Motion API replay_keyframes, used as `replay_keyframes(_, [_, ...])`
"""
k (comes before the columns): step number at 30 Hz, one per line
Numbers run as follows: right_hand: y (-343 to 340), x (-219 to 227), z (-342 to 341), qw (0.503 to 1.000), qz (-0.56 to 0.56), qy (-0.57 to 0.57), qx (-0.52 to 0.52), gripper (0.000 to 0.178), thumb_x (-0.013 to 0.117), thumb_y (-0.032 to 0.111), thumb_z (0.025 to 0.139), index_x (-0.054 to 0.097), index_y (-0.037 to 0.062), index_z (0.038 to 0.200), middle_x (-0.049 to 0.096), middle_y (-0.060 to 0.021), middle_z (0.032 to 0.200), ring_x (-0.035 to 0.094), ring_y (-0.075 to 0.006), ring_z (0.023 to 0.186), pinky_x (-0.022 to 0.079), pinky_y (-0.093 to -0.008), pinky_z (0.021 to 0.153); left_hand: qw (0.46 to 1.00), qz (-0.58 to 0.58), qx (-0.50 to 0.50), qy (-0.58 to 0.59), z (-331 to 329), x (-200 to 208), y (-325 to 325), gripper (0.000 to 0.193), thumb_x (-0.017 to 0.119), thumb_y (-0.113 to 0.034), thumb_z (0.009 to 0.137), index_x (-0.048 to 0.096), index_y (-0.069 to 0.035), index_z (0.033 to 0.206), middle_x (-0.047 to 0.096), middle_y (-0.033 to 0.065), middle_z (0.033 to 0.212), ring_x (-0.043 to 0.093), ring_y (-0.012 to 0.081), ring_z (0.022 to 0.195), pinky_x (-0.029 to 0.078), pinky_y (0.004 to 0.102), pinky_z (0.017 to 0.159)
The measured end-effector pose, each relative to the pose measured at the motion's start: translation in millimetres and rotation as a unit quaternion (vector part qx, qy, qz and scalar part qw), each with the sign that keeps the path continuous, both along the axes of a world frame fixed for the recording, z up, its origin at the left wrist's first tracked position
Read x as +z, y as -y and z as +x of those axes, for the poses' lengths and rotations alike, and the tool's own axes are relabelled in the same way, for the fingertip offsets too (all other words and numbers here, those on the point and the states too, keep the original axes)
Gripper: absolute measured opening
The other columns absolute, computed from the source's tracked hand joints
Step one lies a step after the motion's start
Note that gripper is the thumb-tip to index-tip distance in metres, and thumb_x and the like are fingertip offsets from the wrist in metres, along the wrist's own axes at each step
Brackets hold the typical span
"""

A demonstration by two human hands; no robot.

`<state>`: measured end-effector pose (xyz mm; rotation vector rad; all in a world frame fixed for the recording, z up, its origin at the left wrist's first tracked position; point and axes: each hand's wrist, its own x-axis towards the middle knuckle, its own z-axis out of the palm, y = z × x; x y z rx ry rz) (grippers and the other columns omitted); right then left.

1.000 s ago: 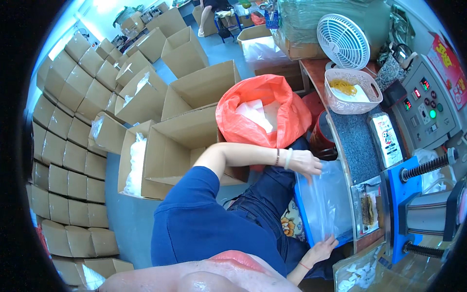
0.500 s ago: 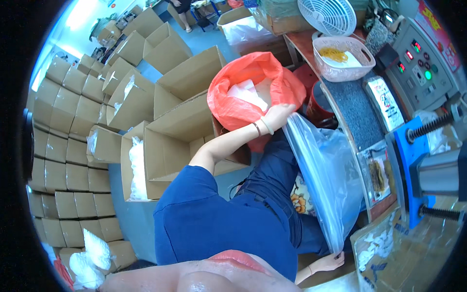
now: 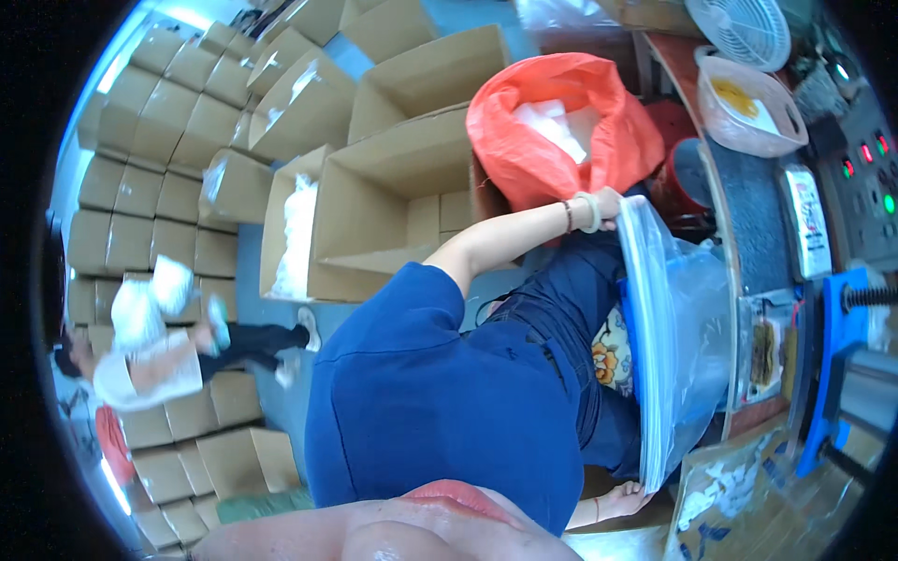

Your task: The recorder is using a heat sealer to seal plastic bags containing small items at a workbench.

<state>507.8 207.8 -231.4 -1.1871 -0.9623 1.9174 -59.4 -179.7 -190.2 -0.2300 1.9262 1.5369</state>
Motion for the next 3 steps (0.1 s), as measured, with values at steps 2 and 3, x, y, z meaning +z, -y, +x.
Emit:
replay_keyframes(2, [-21.1,-15.0,-6.9,0.705,0.578,0.346,0.222,0.049,0.053,0.007,0.099,0.038,-0.0056,0.143,0.062,-0.0161,0.108,0.065,-0.0206,0.089,0.054,-0.0215,0.067,0.981,0.17,0.0,0.095,-11.5,-20.5,11.0,0.05,0.055,-0.05,0.097,0.065,-0.001,0.089,0.069,0.0164,0.084,0.067,0.025,0.063,0.054,0.0357,0.055])
replay_keyframes(3, [-4.0,-16.7,27.1,0.706,0.559,0.377,0.216,0.049,0.053,0.007,0.099,0.038,-0.0056,0.143,0.062,-0.0161,0.108,0.065,-0.0206,0.089,0.054,-0.0215,0.067,0.956,0.237,0.058,0.161,4.5,-12.0,-9.7,0.045,0.055,-0.047,0.098,0.065,-0.004,0.091,0.069,0.0158,0.082,0.068,0.0241,0.066,0.056,0.0323,0.057])
